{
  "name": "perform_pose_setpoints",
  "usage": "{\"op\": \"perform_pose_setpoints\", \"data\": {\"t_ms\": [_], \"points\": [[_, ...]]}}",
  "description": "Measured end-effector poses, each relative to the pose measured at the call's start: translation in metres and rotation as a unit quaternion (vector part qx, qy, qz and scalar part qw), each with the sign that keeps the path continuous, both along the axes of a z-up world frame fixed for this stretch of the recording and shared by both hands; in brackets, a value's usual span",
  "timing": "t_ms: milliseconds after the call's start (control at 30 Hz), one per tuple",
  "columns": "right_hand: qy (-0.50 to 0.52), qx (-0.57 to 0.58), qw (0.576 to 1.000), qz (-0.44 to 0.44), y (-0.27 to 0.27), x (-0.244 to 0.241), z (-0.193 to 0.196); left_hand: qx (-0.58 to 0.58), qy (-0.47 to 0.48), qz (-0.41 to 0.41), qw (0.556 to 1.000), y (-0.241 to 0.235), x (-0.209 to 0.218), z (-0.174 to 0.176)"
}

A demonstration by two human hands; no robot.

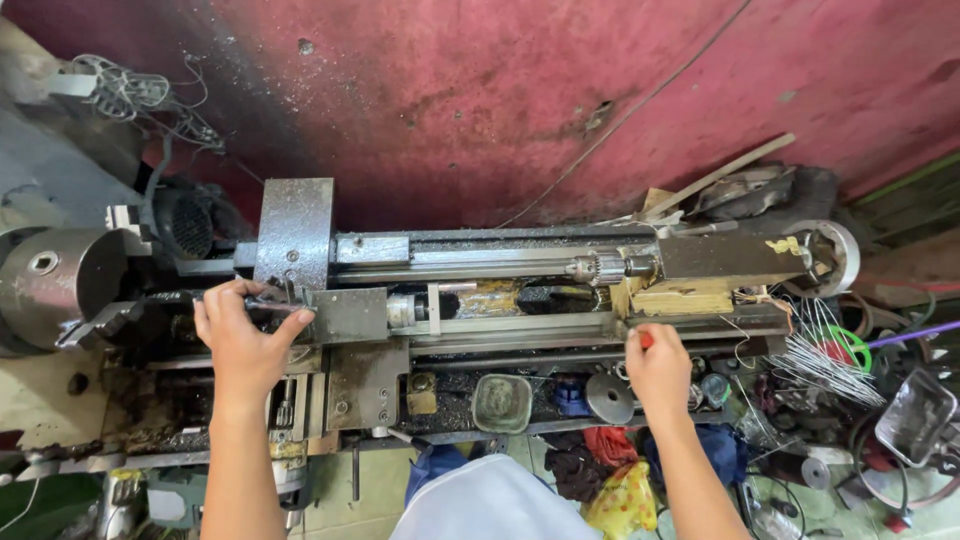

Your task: Operating a metal lathe by clearing shavings with a brush and adjusting the carriage

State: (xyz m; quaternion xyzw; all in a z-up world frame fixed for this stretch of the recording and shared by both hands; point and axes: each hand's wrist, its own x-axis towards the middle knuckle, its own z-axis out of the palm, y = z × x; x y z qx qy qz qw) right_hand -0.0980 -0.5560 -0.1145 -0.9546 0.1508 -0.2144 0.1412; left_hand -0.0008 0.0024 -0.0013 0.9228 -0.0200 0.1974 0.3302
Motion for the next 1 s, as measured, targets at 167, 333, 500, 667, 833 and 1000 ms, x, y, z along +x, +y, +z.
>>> {"op": "perform_pose_setpoints", "data": {"t_ms": [167, 333, 500, 667, 833, 1000], "points": [[-0.019, -0.043, 0.998, 0.029, 0.049, -0.012, -0.012, -0.005, 0.006, 0.003, 1.000, -0.003, 0.000, 0.003], [-0.059, 0.218, 0.970, 0.095, 0.149, -0.002, 0.010, 0.009, 0.000, 0.005, 1.000, 0.001, 0.001, -0.002], [-0.017, 0.422, 0.888, 0.180, 0.237, -0.005, 0.020, -0.001, 0.011, 0.005, 1.000, 0.001, 0.002, -0.002], [0.015, 0.377, 0.906, 0.191, 0.240, -0.012, -0.011, 0.014, 0.009, 0.009, 1.000, -0.002, 0.003, -0.001], [0.036, 0.408, 0.904, 0.123, 0.179, -0.036, -0.002, 0.039, -0.002, 0.009, 0.999, 0.002, 0.004, -0.006], [-0.044, 0.332, 0.940, -0.063, 0.082, -0.070, -0.029, 0.035, -0.002, 0.010, 0.999, 0.003, 0.003, -0.007]]}}
